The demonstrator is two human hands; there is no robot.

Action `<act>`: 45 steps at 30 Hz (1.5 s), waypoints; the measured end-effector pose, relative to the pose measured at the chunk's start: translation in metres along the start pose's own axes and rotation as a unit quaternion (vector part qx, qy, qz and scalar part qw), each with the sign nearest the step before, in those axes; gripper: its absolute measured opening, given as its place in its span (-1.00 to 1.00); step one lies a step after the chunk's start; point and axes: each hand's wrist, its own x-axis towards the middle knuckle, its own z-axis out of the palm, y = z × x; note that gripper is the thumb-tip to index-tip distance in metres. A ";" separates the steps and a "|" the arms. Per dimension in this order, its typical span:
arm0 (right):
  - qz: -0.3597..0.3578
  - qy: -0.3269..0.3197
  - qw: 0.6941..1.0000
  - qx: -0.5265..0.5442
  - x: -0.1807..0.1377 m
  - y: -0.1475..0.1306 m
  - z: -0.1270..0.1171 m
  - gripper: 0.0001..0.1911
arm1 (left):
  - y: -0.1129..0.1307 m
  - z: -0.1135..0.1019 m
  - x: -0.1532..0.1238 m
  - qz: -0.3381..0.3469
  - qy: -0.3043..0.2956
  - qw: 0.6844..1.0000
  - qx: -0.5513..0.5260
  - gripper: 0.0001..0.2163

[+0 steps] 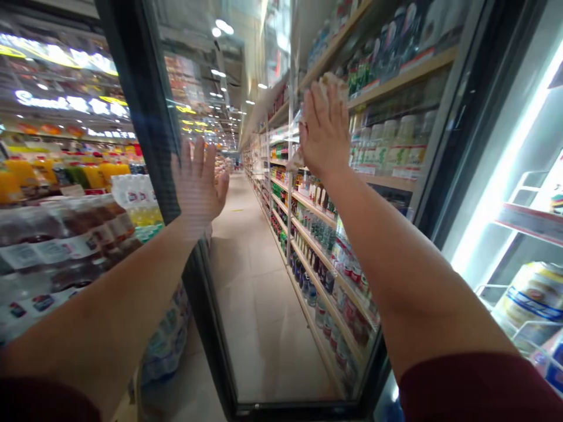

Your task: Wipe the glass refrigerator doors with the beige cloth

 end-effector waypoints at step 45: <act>-0.175 -0.152 0.971 0.054 -0.026 -0.132 0.059 -0.31 | -0.023 0.021 -0.001 0.001 -0.054 0.998 0.031 -0.13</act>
